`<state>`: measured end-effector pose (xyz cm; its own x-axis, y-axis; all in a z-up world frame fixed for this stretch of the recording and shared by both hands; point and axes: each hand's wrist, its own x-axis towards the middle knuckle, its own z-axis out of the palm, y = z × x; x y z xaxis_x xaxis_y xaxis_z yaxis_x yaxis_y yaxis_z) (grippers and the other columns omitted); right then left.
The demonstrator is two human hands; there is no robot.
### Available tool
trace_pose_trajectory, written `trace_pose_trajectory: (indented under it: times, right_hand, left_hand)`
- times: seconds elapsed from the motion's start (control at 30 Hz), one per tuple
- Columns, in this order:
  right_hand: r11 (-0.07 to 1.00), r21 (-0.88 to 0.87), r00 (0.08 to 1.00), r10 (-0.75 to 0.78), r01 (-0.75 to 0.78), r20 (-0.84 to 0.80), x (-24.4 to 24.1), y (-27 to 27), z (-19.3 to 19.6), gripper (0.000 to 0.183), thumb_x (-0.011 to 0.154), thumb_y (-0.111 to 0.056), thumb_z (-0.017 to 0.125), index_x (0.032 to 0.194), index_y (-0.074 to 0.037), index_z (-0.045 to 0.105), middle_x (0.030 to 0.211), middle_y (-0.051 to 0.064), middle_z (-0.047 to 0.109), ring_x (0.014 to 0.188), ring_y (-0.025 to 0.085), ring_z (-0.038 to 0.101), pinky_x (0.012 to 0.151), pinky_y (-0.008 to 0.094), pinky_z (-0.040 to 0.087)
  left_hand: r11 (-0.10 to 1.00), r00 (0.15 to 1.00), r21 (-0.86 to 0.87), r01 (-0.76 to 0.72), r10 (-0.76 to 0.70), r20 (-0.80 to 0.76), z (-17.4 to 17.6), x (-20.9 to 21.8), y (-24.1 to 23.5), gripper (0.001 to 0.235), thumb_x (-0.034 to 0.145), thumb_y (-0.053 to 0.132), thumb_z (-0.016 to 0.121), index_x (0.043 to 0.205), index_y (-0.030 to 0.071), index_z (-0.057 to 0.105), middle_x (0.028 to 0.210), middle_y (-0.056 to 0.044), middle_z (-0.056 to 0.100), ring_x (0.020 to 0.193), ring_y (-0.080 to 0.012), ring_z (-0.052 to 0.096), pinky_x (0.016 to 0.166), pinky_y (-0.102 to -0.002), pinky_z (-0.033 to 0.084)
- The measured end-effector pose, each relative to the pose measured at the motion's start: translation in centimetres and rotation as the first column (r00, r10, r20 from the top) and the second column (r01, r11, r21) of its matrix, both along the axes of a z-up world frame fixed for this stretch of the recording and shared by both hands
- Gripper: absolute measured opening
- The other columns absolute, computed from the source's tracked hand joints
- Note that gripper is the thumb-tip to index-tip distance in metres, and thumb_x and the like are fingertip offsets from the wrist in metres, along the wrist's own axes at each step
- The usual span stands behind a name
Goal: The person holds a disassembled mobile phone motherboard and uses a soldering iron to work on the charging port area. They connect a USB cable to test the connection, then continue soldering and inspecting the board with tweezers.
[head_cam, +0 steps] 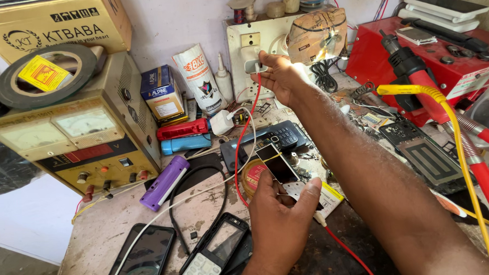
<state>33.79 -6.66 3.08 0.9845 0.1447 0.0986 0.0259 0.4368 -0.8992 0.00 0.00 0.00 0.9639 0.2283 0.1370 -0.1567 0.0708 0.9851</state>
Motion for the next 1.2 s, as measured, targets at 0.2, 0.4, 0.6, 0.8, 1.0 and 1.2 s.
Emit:
trace_pose_trajectory:
  times: [0.2,0.4,0.6,0.8,1.0,1.2]
  right_hand:
    - [0.999,-0.023,0.997,-0.035,0.033,-0.067,-0.3,0.1,1.0,0.038,0.092,-0.022,0.076,0.114,0.004,0.061,0.104,0.016,0.070,0.091,0.026,0.072,0.083,0.033,0.068]
    - [1.000,0.004,0.997,-0.024,0.025,-0.073,-0.7,-0.2,0.8,0.034,0.091,-0.019,0.076,0.112,0.005,0.063,0.104,0.018,0.072,0.090,0.027,0.075,0.082,0.034,0.068]
    - [0.999,0.019,0.998,0.046,-0.046,-0.034,0.1,-0.8,0.6,0.038,0.087,-0.023,0.076,0.112,0.003,0.062,0.105,0.021,0.073,0.093,0.030,0.074,0.084,0.036,0.067]
    - [0.999,0.015,0.999,0.041,-0.041,-0.015,0.6,-1.3,0.2,0.043,0.090,-0.021,0.076,0.117,0.007,0.059,0.109,0.022,0.072,0.096,0.032,0.074,0.089,0.039,0.067]
    - [0.967,-0.203,0.988,-0.150,0.154,0.038,-3.4,-1.0,1.0,0.046,0.091,-0.042,0.069,0.115,-0.004,0.060,0.098,0.010,0.068,0.085,0.025,0.074,0.074,0.035,0.066]
    - [0.610,-0.571,0.816,-0.244,0.549,0.524,-7.8,0.3,0.4,0.049,0.080,-0.039,0.081,0.109,-0.002,0.070,0.079,0.005,0.071,0.064,0.016,0.067,0.055,0.033,0.057]
  left_hand:
    - [0.999,0.999,-0.021,0.026,-0.025,0.035,0.1,0.1,0.1,0.032,0.081,0.021,0.081,0.104,0.005,0.066,0.082,0.000,0.075,0.065,-0.0055,0.064,0.057,-0.024,0.053]
    - [0.999,0.998,-0.020,0.031,-0.030,0.051,-0.1,0.1,0.2,0.034,0.082,0.020,0.081,0.107,0.004,0.066,0.087,-0.002,0.076,0.069,-0.0061,0.065,0.060,-0.025,0.054]
    - [0.997,0.981,-0.074,0.004,0.011,0.194,0.0,0.1,0.3,0.036,0.083,0.013,0.079,0.114,0.004,0.061,0.093,-0.002,0.076,0.078,-0.0056,0.071,0.068,-0.025,0.059]
    - [0.990,0.998,-0.135,0.041,-0.035,0.046,0.2,0.0,0.3,0.037,0.082,0.012,0.078,0.113,0.006,0.058,0.077,-0.004,0.070,0.054,-0.0096,0.061,0.046,-0.027,0.050]
    - [0.993,1.000,-0.119,0.026,-0.028,-0.009,0.6,-0.1,0.3,0.038,0.082,0.014,0.078,0.114,0.007,0.058,0.077,-0.004,0.070,0.053,-0.0100,0.062,0.046,-0.027,0.050]
    - [0.998,0.999,-0.069,-0.014,0.017,0.040,0.2,-0.2,0.2,0.039,0.081,0.015,0.078,0.114,0.007,0.060,0.083,-0.004,0.074,0.060,-0.0101,0.065,0.052,-0.028,0.053]
